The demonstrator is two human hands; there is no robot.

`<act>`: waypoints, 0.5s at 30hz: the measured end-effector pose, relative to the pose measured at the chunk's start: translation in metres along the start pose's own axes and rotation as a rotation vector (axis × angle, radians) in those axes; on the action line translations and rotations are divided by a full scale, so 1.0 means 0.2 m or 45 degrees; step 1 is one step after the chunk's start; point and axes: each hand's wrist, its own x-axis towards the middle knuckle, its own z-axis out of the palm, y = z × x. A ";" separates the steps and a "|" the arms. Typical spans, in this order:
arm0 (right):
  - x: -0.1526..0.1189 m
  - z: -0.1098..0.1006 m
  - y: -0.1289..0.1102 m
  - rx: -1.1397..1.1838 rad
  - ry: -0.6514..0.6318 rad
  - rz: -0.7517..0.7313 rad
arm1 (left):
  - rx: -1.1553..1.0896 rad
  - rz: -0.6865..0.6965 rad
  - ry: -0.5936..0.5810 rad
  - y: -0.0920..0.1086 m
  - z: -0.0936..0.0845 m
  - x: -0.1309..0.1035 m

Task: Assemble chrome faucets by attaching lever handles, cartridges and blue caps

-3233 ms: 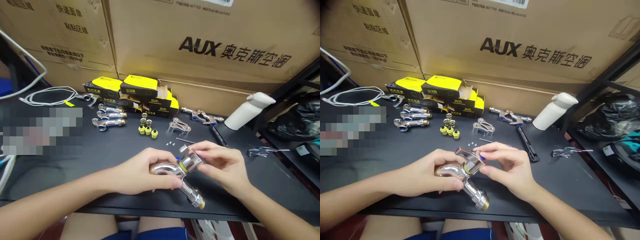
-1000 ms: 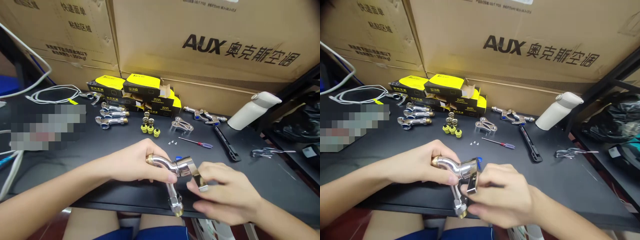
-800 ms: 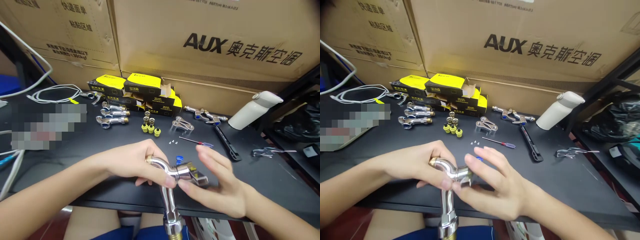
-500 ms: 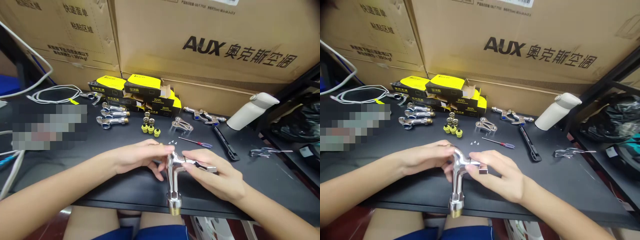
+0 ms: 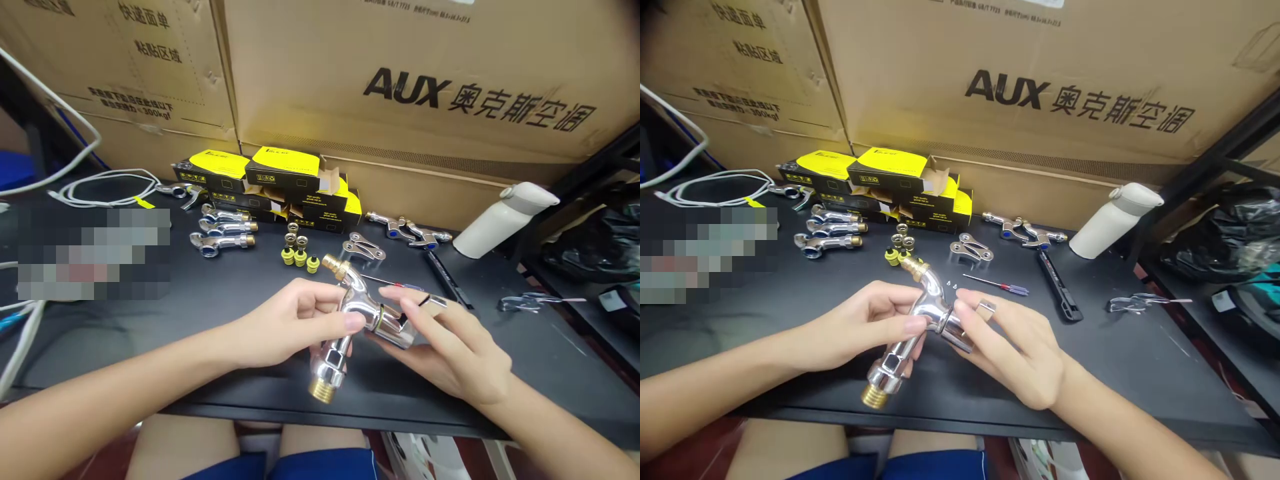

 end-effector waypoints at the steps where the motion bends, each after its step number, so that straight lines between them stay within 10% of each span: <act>1: 0.01 0.00 0.00 -0.044 0.042 0.015 | 0.000 0.008 0.009 0.00 0.00 0.00; 7: 0.09 -0.03 0.00 -0.233 0.091 -0.055 | 0.011 0.031 -0.026 0.01 0.00 -0.01; 15: 0.10 0.00 -0.02 0.251 -0.002 0.044 | 0.339 0.192 -0.024 0.02 0.03 -0.05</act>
